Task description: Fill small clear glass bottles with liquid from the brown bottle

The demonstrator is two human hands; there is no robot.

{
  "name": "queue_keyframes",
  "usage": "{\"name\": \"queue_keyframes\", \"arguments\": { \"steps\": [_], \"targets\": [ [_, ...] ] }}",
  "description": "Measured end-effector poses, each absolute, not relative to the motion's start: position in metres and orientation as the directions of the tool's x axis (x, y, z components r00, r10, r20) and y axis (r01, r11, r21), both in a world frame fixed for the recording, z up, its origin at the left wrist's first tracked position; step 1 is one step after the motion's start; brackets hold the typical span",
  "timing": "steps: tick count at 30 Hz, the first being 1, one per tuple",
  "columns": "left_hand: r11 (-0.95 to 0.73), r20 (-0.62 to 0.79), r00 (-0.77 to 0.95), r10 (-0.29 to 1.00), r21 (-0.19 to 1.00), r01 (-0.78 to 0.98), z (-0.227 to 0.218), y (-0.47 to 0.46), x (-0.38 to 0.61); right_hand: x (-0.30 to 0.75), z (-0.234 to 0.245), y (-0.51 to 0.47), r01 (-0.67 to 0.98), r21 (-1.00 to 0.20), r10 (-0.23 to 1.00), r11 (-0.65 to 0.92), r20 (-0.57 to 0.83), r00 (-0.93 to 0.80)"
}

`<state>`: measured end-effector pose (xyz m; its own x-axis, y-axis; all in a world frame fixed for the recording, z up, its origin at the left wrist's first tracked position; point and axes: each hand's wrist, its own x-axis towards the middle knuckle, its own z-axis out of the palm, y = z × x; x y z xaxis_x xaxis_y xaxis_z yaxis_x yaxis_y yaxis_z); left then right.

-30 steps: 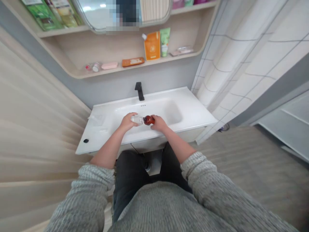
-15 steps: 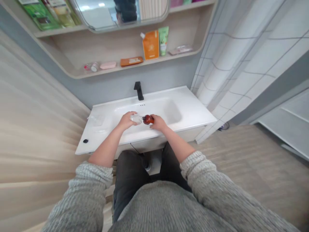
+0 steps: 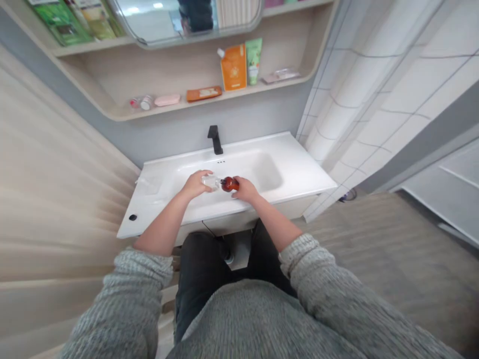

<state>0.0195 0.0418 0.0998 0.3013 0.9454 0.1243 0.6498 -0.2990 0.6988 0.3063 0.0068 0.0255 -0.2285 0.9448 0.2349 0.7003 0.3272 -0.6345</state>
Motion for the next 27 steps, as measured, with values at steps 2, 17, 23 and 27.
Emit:
{"name": "queue_keyframes", "arguments": {
  "steps": [2,17,23,27],
  "targets": [
    [-0.309,0.131,0.306,0.943,0.687,0.657,0.103,0.042,0.021,0.306,0.026,0.007,0.7,-0.637,0.946,0.323,0.23,-0.227],
    [-0.327,0.132,0.327,0.936,0.672,0.664,0.115,0.044,0.022,0.305,0.029,0.005,0.691,-0.655,0.952,0.304,0.223,-0.208],
    [-0.34,0.137,0.339,0.931,0.663,0.667,0.121,0.042,0.025,0.305,0.03,0.005,0.688,-0.661,0.954,0.301,0.22,-0.205],
    [-0.327,0.119,0.329,0.937,0.631,0.704,0.127,0.04,0.027,0.305,0.029,0.005,0.687,-0.662,0.954,0.299,0.219,-0.205]
  ]
}}
